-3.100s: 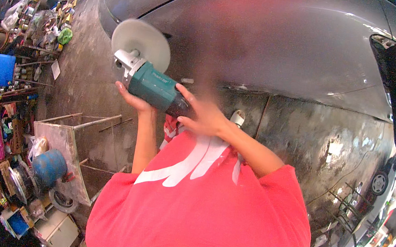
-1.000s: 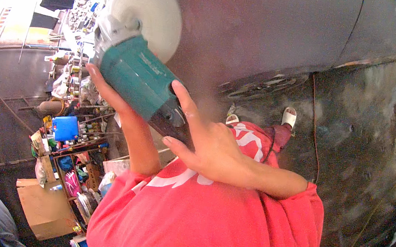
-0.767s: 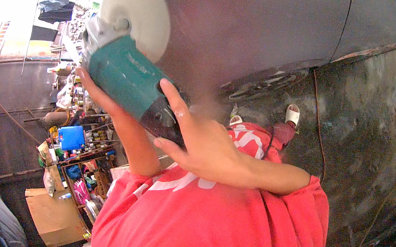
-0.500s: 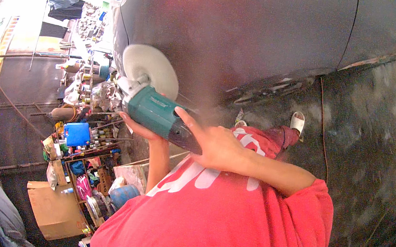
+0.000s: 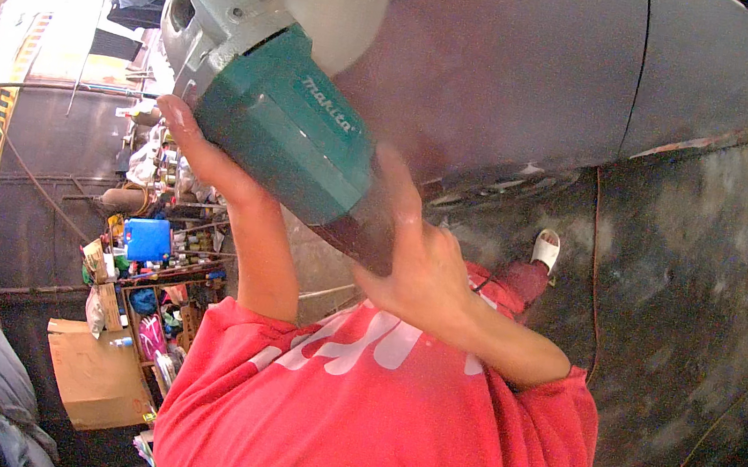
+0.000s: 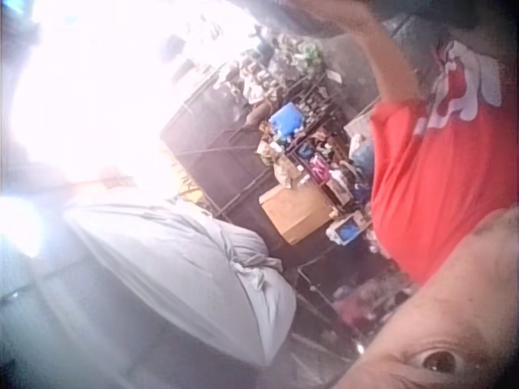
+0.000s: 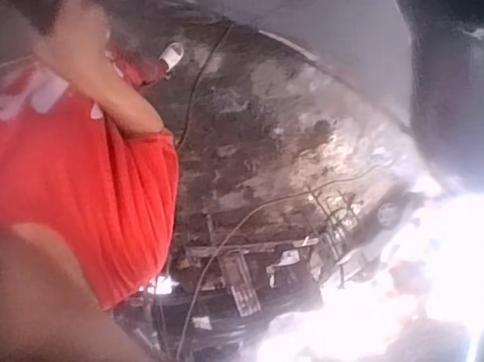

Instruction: The person uses a handheld electric polisher with a buffing pad to smooth the surface of a silver car's front fender. They move the tool in circular motions across the panel, occasionally pausing to wipe the area with their hand to check the finish.

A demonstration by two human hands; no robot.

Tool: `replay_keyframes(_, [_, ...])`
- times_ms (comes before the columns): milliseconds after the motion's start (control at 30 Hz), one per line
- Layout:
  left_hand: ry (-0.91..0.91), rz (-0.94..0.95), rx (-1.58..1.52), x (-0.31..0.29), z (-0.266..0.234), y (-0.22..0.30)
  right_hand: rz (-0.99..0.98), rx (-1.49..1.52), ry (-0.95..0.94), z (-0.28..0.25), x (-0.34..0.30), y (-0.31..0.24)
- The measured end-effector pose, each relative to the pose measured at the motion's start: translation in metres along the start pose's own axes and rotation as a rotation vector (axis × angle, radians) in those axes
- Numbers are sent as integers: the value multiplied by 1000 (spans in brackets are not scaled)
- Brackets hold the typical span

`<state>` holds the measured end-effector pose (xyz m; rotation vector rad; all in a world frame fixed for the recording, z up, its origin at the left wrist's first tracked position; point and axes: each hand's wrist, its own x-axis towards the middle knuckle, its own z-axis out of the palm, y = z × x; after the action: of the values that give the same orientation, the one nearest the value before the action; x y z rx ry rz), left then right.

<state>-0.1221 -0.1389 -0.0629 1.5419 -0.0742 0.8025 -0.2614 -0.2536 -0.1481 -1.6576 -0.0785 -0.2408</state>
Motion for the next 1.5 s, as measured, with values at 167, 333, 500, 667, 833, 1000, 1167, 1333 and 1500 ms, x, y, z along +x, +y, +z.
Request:
replay_keyframes(167, [-17, -217, -200, -15, -13, -10, 109, -85, -223, -11, 5, 11])
replay_keyframes(333, [-102, -431, -340, -51, -83, -55, 21, -98, -466, -2, 10, 48])
replay_keyframes(500, [85, -444, -291, -82, -109, -101, 38, -218, -637, -10, 14, 71])
replay_keyframes(667, [-149, -463, -495, -87, -77, -78, 43, -239, -440, -31, -5, 83])
replay_keyframes(833, [-500, -179, -240, -82, -32, -71, -91, -82, 9, -42, -18, 75])
replay_keyframes(1000, [-379, -531, -452, -69, -26, -40, -29, 43, 13, -23, -13, 67])
replay_keyframes(1167, [-163, -237, 20, -71, -105, -109, 99, -258, -281, 19, -5, 65])
replay_keyframes(1333, [188, -607, -468, -63, -171, -157, 53, -368, -570, 85, 11, 81])
replay_keyframes(1500, [192, -657, -595, -65, -222, -213, 178, -456, -767, 126, 28, 78])
